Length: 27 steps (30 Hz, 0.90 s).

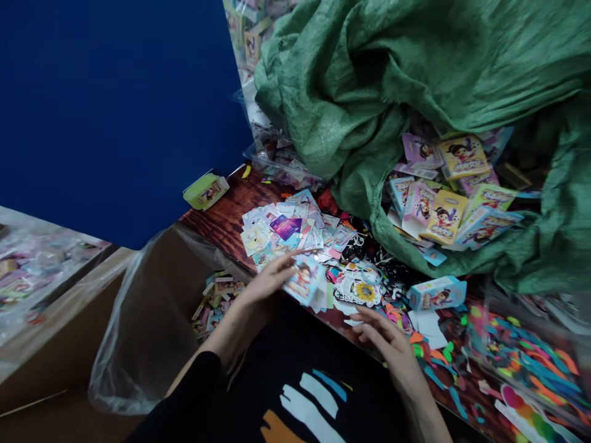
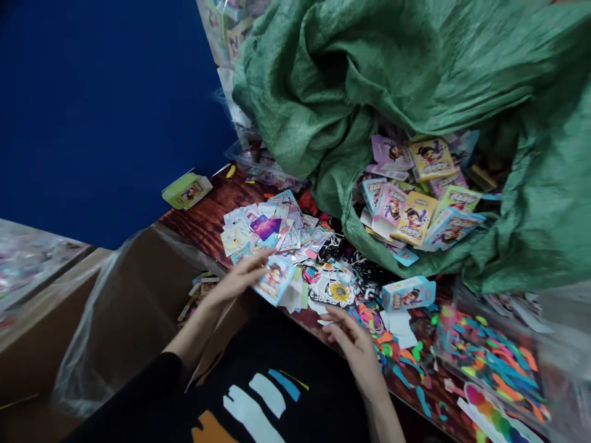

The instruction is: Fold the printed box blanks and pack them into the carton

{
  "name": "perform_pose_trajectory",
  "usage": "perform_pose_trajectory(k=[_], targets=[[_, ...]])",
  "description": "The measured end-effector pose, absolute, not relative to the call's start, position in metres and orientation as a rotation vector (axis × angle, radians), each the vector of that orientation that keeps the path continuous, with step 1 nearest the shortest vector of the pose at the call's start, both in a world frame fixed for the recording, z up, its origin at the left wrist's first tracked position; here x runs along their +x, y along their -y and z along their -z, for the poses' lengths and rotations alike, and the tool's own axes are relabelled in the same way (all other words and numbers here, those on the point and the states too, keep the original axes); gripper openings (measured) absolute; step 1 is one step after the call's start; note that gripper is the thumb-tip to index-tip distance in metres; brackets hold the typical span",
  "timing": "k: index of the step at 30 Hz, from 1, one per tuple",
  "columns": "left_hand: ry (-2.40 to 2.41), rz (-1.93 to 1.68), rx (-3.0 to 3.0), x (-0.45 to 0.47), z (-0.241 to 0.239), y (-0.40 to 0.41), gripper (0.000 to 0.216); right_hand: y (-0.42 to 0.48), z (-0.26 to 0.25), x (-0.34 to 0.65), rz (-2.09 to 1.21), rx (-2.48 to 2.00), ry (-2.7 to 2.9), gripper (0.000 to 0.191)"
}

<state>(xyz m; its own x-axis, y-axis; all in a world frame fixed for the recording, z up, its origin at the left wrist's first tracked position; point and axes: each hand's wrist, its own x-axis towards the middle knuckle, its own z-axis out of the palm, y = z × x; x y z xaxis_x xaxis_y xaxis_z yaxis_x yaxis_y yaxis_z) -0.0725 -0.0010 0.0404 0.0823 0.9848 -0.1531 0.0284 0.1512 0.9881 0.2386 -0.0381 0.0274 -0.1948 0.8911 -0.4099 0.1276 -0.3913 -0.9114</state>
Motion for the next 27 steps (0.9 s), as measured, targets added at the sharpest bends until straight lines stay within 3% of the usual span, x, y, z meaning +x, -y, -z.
perform_pose_trajectory(k=[3, 7, 13, 19, 27], targets=[[-1.499, -1.408, 0.897, -0.123, -0.031, -0.015, 0.056, 0.037, -0.028, 0.238, -1.704, -1.486, 1.211, 0.051], [-1.916, -1.809, 0.573, -0.159, -0.008, -0.041, 0.034, 0.038, -0.026, 0.230, -1.773, -1.494, 1.181, 0.055], [-1.960, -1.787, 0.649, -0.101, 0.024, -0.084, 0.030, 0.038, -0.023, 0.216, -1.831, -1.484, 1.187, 0.051], [-1.711, -1.706, 0.912, -0.017, 0.014, -0.129, 0.034, 0.039, -0.021, 0.212, -1.856, -1.464, 1.208, 0.050], [-1.540, -1.717, 0.877, -0.032, 0.008, -0.133, 0.037, 0.040, -0.016, 0.221, -1.837, -1.465, 1.189, 0.048]])
